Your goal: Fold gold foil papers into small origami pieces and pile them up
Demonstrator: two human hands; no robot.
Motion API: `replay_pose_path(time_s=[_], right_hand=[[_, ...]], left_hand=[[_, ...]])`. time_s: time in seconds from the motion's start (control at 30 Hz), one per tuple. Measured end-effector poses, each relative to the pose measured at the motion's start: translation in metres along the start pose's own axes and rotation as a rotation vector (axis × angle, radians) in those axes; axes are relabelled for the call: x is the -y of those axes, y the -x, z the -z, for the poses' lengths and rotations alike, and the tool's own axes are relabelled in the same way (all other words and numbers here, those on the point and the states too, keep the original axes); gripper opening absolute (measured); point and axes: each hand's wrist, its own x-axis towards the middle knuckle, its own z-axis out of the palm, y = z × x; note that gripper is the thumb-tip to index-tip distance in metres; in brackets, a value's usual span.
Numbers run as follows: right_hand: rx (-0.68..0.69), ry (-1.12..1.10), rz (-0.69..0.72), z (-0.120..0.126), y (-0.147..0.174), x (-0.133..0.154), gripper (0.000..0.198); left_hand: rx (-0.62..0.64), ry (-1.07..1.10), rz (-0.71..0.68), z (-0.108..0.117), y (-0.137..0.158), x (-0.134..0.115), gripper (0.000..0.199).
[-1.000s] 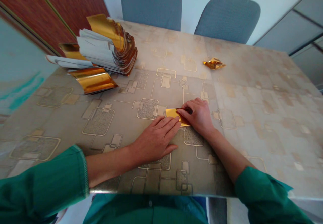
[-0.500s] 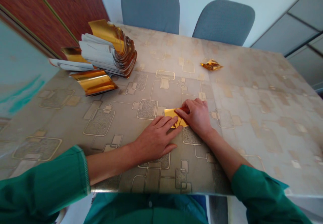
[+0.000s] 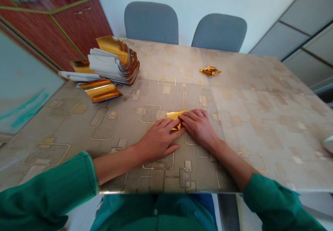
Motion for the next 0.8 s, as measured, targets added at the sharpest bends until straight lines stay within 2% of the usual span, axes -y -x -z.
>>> replay_pose_path(time_s=[0.13, 0.3, 0.47, 0.8], right_hand=[[0.016, 0.081, -0.070, -0.005, 0.000, -0.004, 0.029], [0.037, 0.131, -0.078, -0.005, 0.006, -0.004, 0.037], [0.066, 0.145, -0.089, -0.006, 0.008, -0.005, 0.039], [0.089, 0.110, -0.095, -0.006, 0.009, -0.009, 0.041]], left_hand=[[0.001, -0.013, -0.010, 0.003, 0.000, 0.001, 0.055], [-0.012, -0.021, -0.008, 0.001, 0.002, 0.002, 0.055], [-0.018, -0.045, 0.017, -0.004, 0.006, -0.001, 0.060], [-0.022, -0.037, 0.040, -0.006, 0.031, 0.002, 0.057]])
